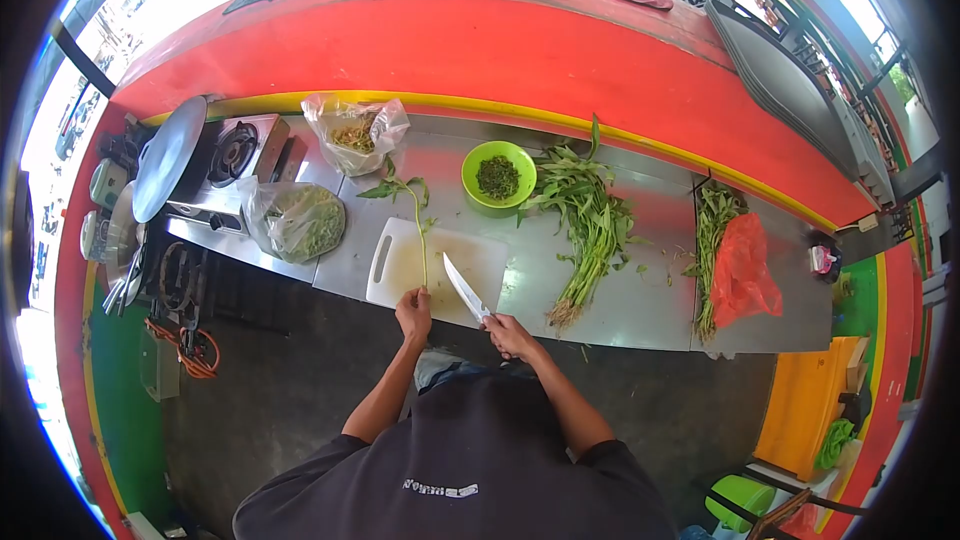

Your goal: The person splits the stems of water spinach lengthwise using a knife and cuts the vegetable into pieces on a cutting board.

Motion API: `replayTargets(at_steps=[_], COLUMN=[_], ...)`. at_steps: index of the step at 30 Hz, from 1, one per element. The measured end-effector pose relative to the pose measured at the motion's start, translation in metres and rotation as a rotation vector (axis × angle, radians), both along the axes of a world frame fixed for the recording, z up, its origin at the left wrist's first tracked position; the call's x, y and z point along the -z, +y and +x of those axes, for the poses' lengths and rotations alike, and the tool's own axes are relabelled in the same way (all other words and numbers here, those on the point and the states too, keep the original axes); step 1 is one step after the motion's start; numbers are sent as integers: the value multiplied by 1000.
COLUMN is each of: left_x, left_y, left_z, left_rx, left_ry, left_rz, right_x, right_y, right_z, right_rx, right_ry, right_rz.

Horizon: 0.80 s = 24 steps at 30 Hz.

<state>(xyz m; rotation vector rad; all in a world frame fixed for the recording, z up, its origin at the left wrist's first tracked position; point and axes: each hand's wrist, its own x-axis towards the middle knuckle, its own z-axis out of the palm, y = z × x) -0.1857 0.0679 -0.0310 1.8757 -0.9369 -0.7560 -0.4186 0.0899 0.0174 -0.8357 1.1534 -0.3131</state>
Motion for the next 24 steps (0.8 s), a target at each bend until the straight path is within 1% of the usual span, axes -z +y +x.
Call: replayTargets(at_steps=[4,6,10,17,24], left_x=[9,14,17,24,15], left_y=[14,22,32,40,40], left_z=[6,4,2,5,13], left_rx=[19,-12,-44,-100,-91], left_ry=[66,177,274,313,366], left_rz=[45,83,106,117,121], right_x=[0,-1,-1,4,2], right_y=[-4,-5,-8,-13,-17], right_z=[4,8,19,32,38], right_rx=[43,20,-34,-115,-120], right_ry=[-53,-57,-66,-25,-2], right_rz=[21,19,16,8,17])
